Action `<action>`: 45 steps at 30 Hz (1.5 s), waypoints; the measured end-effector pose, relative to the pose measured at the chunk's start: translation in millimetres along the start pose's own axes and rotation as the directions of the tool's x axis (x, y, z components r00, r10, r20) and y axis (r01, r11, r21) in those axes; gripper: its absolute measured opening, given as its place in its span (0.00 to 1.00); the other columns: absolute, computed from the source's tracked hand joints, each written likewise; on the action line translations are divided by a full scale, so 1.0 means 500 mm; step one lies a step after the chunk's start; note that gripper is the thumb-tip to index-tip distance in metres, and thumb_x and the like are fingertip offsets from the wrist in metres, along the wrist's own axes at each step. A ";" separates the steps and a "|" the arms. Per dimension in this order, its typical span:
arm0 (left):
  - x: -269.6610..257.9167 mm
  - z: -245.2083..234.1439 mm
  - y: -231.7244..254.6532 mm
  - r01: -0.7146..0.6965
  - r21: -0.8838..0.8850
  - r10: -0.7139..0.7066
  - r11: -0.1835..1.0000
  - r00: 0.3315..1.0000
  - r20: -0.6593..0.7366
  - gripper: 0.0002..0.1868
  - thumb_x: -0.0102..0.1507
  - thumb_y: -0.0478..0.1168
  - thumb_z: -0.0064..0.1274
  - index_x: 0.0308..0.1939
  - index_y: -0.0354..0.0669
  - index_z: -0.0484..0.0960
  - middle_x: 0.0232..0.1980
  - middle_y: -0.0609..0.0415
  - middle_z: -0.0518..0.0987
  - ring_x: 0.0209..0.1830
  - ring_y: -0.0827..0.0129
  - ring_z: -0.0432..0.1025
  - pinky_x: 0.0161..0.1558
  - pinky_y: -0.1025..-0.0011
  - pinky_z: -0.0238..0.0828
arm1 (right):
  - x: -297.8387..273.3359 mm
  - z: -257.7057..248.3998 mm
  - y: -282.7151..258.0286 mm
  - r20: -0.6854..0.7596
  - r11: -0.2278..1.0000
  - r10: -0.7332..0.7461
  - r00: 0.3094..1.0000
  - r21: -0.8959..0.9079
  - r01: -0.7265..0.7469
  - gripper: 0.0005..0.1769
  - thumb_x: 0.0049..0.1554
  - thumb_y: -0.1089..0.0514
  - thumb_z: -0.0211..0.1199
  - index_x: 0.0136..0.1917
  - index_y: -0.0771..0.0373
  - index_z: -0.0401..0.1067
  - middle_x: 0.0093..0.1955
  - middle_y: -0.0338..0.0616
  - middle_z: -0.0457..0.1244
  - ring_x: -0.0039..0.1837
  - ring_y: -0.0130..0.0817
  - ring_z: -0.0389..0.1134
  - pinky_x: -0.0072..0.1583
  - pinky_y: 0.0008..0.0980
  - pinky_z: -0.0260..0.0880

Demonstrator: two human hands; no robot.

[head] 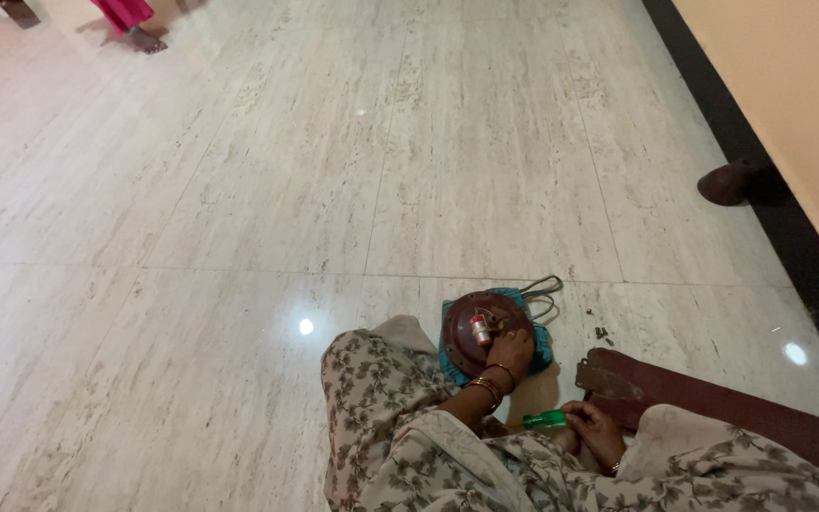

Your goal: The person sits on the floor and uses a screwdriver to tighten screws on the motor housing of a ceiling fan. They adjust the fan blades and continue to work on the motor assembly throughout the clip.

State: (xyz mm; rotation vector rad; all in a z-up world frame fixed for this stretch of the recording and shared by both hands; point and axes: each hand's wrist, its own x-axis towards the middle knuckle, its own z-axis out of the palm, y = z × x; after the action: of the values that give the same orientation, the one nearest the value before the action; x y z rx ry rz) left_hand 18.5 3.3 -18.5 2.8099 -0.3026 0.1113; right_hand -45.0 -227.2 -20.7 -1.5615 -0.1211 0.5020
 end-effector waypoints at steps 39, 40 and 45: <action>-0.117 -0.032 -0.003 -0.128 -0.073 0.117 0.989 0.983 -0.142 0.24 0.62 0.32 0.46 0.63 0.36 0.76 0.55 0.43 0.73 0.59 0.48 0.67 0.64 0.57 0.59 | -0.009 -0.095 -0.506 0.366 0.449 -0.235 0.900 -0.781 0.435 0.09 0.56 0.60 0.64 0.51 0.57 0.75 0.50 0.41 0.70 0.50 0.38 0.76 0.50 0.34 0.77; -0.118 -0.029 -0.003 -0.103 -0.087 0.093 0.991 0.989 -0.117 0.23 0.63 0.32 0.45 0.63 0.36 0.76 0.55 0.43 0.73 0.59 0.48 0.67 0.63 0.58 0.60 | -0.007 -0.103 -0.547 0.408 0.369 -0.317 0.856 -0.779 0.507 0.10 0.55 0.59 0.65 0.51 0.57 0.75 0.50 0.40 0.71 0.48 0.37 0.75 0.49 0.33 0.76; -0.110 -0.023 -0.003 -0.147 0.008 0.146 0.989 0.979 -0.139 0.29 0.56 0.33 0.49 0.63 0.35 0.76 0.55 0.43 0.74 0.62 0.47 0.66 0.62 0.58 0.60 | -0.035 -0.123 -0.732 0.557 0.037 -0.422 0.715 -0.778 0.627 0.12 0.54 0.55 0.67 0.51 0.59 0.74 0.50 0.38 0.70 0.46 0.34 0.73 0.44 0.31 0.73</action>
State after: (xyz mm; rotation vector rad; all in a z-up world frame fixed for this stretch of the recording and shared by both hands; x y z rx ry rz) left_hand -35.1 18.8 -14.0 2.7572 -0.4753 0.3385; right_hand 47.1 -265.7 337.1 -2.4614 -1.3894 -0.1756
